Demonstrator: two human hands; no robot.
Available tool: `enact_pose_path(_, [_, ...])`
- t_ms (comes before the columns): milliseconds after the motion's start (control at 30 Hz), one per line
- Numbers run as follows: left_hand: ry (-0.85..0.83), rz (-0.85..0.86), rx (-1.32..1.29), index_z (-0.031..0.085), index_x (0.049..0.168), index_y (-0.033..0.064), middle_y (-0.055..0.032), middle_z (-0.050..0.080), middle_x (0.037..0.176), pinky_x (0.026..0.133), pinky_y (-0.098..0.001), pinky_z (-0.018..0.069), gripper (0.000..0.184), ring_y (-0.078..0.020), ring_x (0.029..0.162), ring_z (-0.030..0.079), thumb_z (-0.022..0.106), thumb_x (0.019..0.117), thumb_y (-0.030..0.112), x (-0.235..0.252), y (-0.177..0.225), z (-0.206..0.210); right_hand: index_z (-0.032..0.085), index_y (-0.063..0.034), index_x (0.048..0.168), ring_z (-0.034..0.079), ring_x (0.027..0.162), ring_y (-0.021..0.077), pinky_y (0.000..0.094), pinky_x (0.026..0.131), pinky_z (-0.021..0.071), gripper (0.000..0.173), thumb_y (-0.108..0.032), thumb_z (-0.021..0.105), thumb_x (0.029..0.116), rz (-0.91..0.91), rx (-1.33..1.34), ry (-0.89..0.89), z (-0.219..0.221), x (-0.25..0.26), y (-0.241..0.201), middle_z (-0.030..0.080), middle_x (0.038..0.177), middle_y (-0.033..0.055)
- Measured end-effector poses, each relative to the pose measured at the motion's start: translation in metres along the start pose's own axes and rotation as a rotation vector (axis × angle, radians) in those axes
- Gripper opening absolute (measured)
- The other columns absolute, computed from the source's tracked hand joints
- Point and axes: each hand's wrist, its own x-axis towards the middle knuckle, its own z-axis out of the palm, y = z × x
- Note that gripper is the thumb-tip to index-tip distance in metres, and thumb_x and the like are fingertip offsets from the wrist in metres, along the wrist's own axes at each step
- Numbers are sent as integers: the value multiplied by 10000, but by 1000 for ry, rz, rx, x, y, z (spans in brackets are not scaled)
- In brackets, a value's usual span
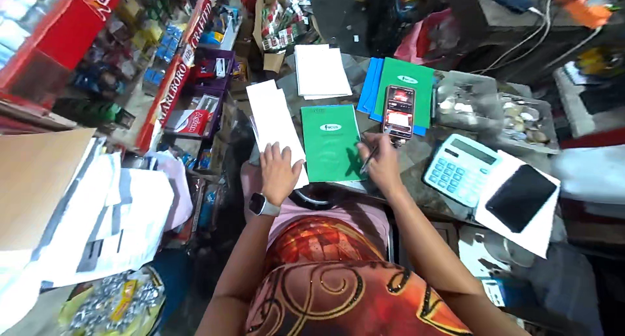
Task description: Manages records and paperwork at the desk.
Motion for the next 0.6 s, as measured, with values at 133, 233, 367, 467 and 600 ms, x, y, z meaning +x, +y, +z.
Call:
enact_pose_path(133, [-5,-8,15,572,1421,27,-282,394,1565,1202,-655,211,655,-477,1502,268,559,1002,530,1,3,3,641,24,1265,476,1378,477,659,1173,291,683,-526,742,873,-146,-129,-186,25,-24,-1,604,1410,214])
enact_pose_path(233, [-25,-20,41,556,1441,43,-267,384,1577,1206,-656,201,664,-463,1509,261,563,997,537,0,5,2,655,3,1254,463,1392,486,674,1189,245,737,-633,673,882,-207,-211,-203,27,-32,7,617,1404,198])
enact_pose_path(367, [-27,-25,37,559,1440,55,-252,392,1578,1209,-653,199,648,-450,1512,264,571,997,529,1,7,2,662,17,1180,460,1399,489,671,1189,260,832,-715,713,790,-260,-199,-245,11,-36,15,582,1445,217])
enact_pose_path(467, [-45,-26,35,543,1455,53,-251,372,1590,1218,-646,179,646,-443,1525,236,549,1012,523,1,8,2,659,25,1109,468,1381,517,675,1169,287,755,-625,792,750,-317,-175,-238,6,-39,22,587,1429,242])
enact_pose_path(600, [-45,-18,47,537,1461,55,-256,375,1587,1218,-645,168,636,-447,1526,233,540,1018,512,0,8,2,649,35,1113,444,1400,519,658,1177,282,721,-590,784,780,-329,-140,-224,6,-41,27,588,1423,251])
